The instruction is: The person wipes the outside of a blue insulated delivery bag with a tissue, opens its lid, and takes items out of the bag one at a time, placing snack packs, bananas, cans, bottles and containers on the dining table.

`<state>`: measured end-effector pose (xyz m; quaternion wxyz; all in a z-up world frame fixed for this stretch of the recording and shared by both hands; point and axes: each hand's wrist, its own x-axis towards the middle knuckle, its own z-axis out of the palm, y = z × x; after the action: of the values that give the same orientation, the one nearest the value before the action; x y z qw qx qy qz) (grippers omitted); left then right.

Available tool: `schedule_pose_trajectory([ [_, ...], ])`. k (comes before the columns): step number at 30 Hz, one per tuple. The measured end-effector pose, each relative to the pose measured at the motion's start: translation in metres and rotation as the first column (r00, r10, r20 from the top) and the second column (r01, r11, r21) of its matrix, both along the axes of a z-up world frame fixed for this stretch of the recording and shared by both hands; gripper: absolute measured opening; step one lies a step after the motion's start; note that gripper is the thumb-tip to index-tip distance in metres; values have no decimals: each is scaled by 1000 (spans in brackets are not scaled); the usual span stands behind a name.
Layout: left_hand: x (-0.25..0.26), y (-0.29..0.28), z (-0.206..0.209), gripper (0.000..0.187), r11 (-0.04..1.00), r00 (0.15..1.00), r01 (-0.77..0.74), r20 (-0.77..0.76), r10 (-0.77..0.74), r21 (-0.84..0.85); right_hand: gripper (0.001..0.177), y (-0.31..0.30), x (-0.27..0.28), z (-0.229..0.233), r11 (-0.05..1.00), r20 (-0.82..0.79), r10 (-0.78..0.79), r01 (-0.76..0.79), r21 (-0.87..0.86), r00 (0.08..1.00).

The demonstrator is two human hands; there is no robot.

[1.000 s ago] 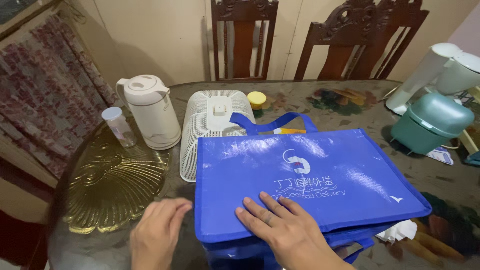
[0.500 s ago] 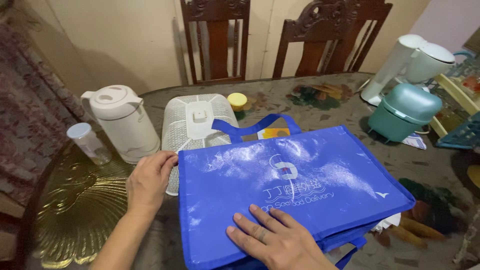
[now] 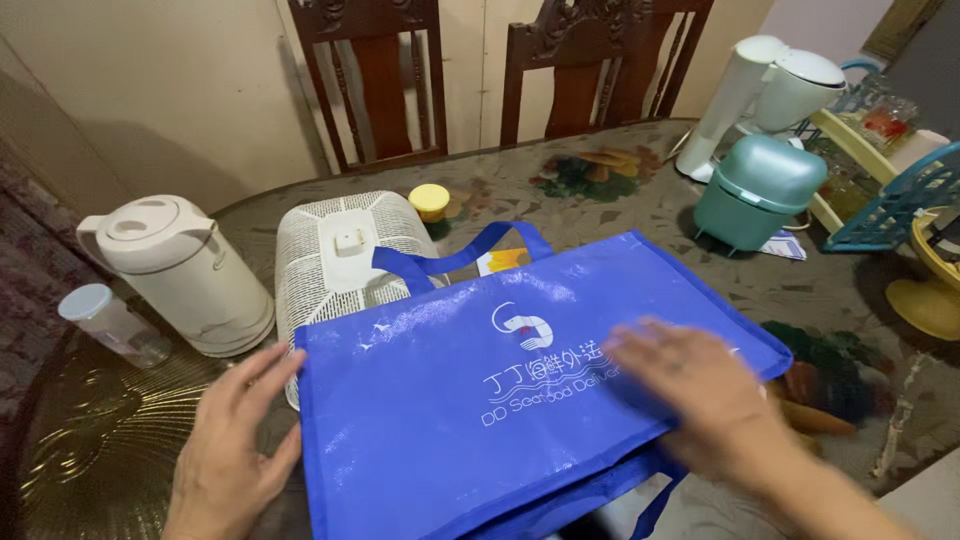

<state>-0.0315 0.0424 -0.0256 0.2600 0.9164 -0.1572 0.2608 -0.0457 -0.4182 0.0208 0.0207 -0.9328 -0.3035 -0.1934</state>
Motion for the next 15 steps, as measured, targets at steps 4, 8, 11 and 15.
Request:
schedule_pose_trajectory([
  [4,-1,-2,3,74,993,995,90,29,-93,74,74,-54,15,12,963,31,-207,198,184,978],
  [8,-2,-10,4,66,994,996,46,-84,-38,95,69,-87,30,8,828,-194,-243,308,468,950],
  [11,0,-15,6,53,999,988,-5,-152,0,-32,55,-105,49,4,631,-385,-79,345,695,920],
  [15,8,-2,8,46,987,987,10,-154,-36,-163,44,-121,94,-2,394,-391,162,304,867,906],
])
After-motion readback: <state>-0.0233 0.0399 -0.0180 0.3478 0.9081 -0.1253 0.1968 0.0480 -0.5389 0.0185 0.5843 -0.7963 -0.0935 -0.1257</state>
